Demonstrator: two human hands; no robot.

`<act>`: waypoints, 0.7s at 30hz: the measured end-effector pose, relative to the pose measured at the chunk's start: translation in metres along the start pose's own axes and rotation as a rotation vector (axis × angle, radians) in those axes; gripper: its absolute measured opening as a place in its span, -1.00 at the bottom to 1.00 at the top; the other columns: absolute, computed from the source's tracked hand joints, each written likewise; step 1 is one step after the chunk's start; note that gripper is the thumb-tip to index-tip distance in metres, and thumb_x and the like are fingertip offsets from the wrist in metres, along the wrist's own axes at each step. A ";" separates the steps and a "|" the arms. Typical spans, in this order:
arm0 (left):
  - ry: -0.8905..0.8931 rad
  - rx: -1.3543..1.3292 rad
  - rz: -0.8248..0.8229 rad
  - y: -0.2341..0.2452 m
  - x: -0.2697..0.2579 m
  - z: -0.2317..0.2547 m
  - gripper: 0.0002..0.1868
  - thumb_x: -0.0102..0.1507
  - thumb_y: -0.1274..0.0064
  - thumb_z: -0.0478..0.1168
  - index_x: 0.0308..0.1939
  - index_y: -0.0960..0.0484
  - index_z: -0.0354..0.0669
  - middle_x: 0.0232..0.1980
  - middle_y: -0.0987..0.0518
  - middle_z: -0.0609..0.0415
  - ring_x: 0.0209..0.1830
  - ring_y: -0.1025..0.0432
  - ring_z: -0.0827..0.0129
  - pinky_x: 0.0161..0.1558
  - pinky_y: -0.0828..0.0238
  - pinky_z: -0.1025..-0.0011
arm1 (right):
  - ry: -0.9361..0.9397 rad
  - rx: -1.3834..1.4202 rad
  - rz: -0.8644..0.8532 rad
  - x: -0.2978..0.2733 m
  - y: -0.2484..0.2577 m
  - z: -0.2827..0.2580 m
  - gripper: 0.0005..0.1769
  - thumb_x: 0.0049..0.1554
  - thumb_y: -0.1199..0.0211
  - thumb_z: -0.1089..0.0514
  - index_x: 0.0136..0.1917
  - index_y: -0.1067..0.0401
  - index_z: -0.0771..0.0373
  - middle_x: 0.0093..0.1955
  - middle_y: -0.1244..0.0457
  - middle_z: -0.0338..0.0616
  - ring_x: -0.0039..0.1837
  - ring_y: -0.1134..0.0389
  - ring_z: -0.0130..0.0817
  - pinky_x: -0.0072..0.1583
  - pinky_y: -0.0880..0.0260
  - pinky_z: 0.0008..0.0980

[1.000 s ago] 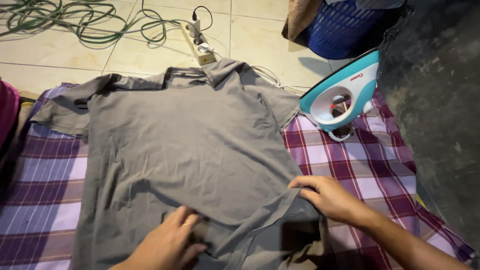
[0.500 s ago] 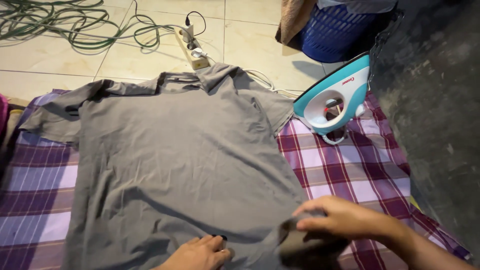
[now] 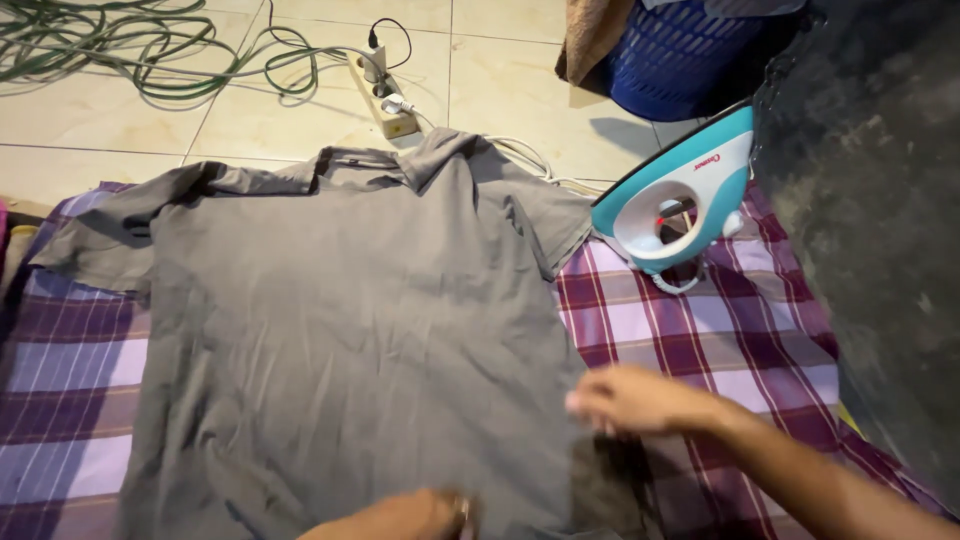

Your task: Ironing a grey t-shirt on a mat and then folding it neatly.

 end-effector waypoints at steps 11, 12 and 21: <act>0.488 0.211 0.358 0.134 0.062 -0.134 -0.50 0.14 -0.15 -0.20 0.15 -0.42 -0.18 0.12 -0.35 -0.17 0.06 -0.37 -0.09 -0.12 -0.53 0.08 | -0.077 -0.009 1.085 0.047 0.104 -0.044 -0.65 0.22 -0.21 0.01 0.21 -0.35 0.19 -0.14 -0.42 0.08 -0.08 -0.46 0.01 0.00 -0.42 -0.09; 0.490 0.213 0.362 0.136 0.061 -0.134 -0.50 0.14 -0.15 -0.20 0.15 -0.42 -0.18 0.12 -0.35 -0.17 0.06 -0.37 -0.09 -0.12 -0.53 0.08 | -0.073 -0.010 1.086 0.059 0.109 -0.040 -0.65 0.22 -0.21 0.01 0.21 -0.35 0.19 -0.14 -0.42 0.08 -0.08 -0.46 0.01 0.00 -0.42 -0.09; 0.570 0.301 0.162 0.135 0.056 -0.140 -0.40 0.18 -0.21 -0.01 0.20 -0.36 -0.11 0.09 -0.36 0.02 0.15 -0.33 0.08 -0.12 -0.58 0.24 | 0.006 0.355 1.024 0.135 0.167 -0.002 -0.66 0.26 -0.17 0.08 0.21 -0.47 0.33 -0.26 -0.42 0.03 -0.32 -0.48 -0.21 -0.19 -0.47 -0.19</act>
Point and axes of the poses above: each hand's wrist, its own x-axis towards the middle knuckle, its own y-axis out of the back of the hand, z = x × y, the point moved 5 cm from there along x, towards the middle knuckle
